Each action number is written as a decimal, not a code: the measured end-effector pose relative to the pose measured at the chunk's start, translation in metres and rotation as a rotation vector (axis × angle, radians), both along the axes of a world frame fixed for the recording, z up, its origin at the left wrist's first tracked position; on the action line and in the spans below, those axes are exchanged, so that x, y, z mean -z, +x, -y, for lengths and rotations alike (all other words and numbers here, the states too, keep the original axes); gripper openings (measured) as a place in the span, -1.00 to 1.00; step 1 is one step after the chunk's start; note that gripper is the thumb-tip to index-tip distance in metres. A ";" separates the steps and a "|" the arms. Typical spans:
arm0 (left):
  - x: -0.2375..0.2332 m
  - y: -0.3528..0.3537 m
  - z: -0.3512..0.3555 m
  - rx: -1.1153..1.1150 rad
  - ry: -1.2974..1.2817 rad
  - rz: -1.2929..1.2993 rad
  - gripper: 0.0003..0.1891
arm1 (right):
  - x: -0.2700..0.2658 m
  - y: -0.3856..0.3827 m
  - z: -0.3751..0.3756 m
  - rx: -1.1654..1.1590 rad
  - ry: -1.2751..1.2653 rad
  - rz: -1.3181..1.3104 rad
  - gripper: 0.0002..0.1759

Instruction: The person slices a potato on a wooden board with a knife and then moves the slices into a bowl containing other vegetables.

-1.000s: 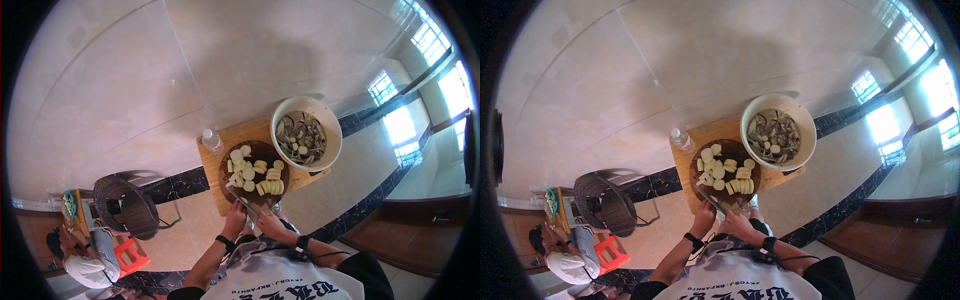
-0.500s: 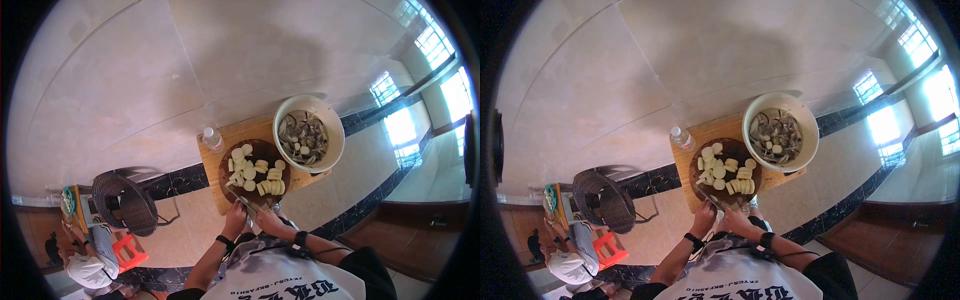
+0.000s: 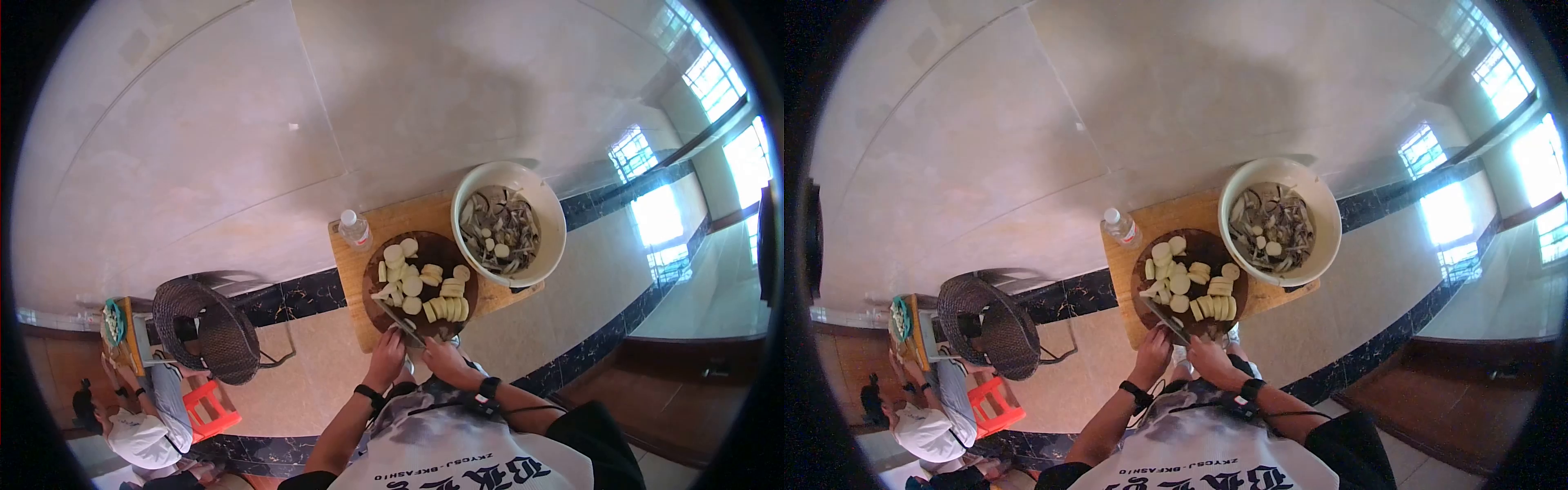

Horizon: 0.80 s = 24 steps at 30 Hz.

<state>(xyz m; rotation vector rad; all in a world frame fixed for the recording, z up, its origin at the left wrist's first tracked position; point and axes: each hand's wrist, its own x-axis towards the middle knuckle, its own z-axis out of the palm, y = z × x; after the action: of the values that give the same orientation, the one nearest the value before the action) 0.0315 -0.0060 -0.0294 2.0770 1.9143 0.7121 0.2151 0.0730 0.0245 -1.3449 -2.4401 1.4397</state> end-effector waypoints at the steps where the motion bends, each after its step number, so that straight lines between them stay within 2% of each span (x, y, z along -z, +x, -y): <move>1: 0.002 0.000 0.001 0.004 0.006 -0.007 -0.62 | -0.002 0.000 -0.001 0.009 0.003 0.011 -0.74; 6: 0.000 -0.006 -0.003 0.058 0.002 -0.022 -0.61 | -0.022 -0.003 -0.001 0.041 0.020 -0.009 -0.75; 12: -0.012 -0.005 0.001 0.047 -0.010 -0.054 -0.61 | -0.006 0.001 0.008 0.050 0.053 -0.082 -0.76; 16: -0.009 -0.003 0.000 0.037 -0.012 -0.070 -0.69 | 0.008 0.006 0.012 -0.009 0.078 -0.115 -0.77; 21: -0.006 -0.003 -0.002 0.039 0.007 -0.064 -0.69 | 0.006 0.008 0.015 0.000 0.035 -0.115 -0.78; 24: -0.004 -0.003 -0.001 0.031 0.005 -0.075 -0.67 | 0.002 0.007 0.016 -0.115 0.072 -0.070 -0.77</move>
<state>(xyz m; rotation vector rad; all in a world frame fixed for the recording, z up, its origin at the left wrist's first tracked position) 0.0287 -0.0053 -0.0254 2.1603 1.9161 0.6413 0.2225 0.0569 0.0227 -1.1383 -2.5363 1.3815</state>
